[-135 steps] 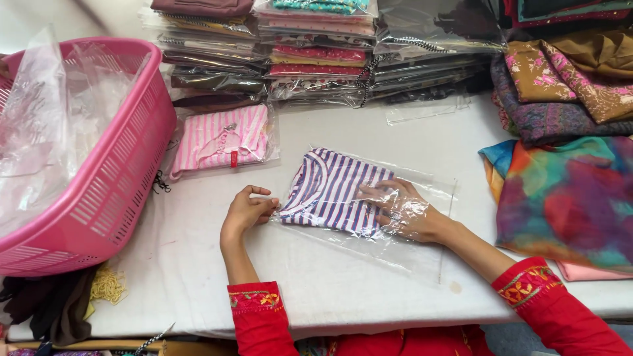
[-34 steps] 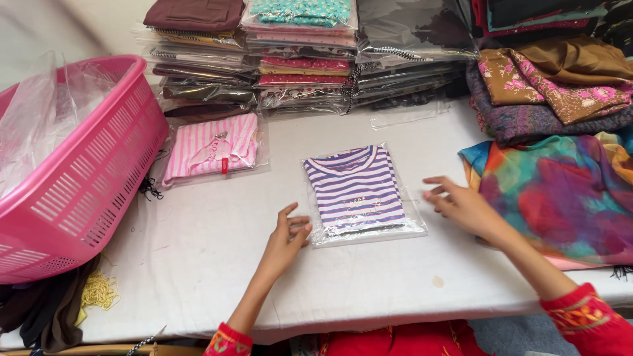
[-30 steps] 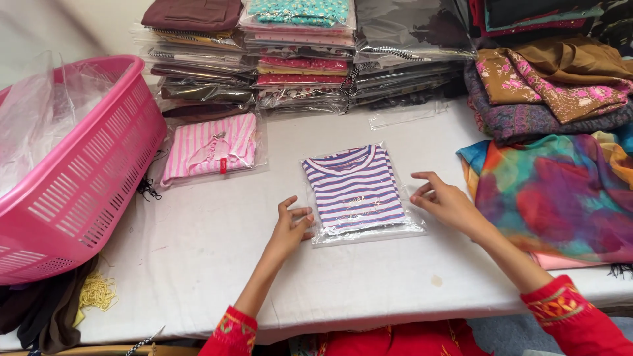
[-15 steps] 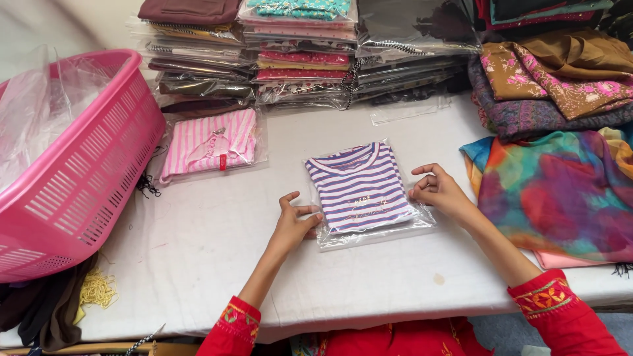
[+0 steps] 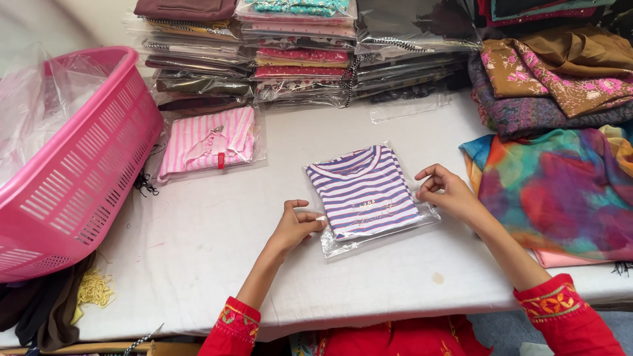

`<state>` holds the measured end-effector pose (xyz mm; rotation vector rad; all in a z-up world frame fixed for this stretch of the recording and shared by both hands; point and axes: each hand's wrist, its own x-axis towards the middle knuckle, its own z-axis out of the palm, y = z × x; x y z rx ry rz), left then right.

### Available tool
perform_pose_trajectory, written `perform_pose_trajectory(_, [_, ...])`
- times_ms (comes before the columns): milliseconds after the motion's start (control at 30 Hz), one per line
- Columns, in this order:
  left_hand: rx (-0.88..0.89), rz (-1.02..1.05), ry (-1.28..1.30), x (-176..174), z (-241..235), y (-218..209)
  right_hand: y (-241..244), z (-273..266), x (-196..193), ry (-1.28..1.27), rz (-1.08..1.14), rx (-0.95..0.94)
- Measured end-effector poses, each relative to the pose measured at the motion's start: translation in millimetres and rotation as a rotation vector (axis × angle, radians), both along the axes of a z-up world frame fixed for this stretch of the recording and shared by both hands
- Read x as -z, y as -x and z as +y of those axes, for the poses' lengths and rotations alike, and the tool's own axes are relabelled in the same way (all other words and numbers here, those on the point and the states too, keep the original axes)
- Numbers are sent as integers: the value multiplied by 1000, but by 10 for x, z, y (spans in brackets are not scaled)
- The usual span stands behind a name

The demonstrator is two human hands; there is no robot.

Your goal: The person folds various garments, including a striped shirt, a checkered top, and a pink striped shirt, then places each into a clear plastic bag. The person also folds a red garment and a blue striped garment, placing them into bags. The packed items are stacked on the table.

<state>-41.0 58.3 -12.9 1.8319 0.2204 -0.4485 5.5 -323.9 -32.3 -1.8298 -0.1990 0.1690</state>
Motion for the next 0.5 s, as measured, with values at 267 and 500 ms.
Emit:
perform_pose_trajectory(267, [-39,-46,109,237,27,-9,284,11,-260,319,-161,-35])
perform_pose_trajectory(500, [-165,-72,182,165,-111,70,410,305,-478,614,-46,53])
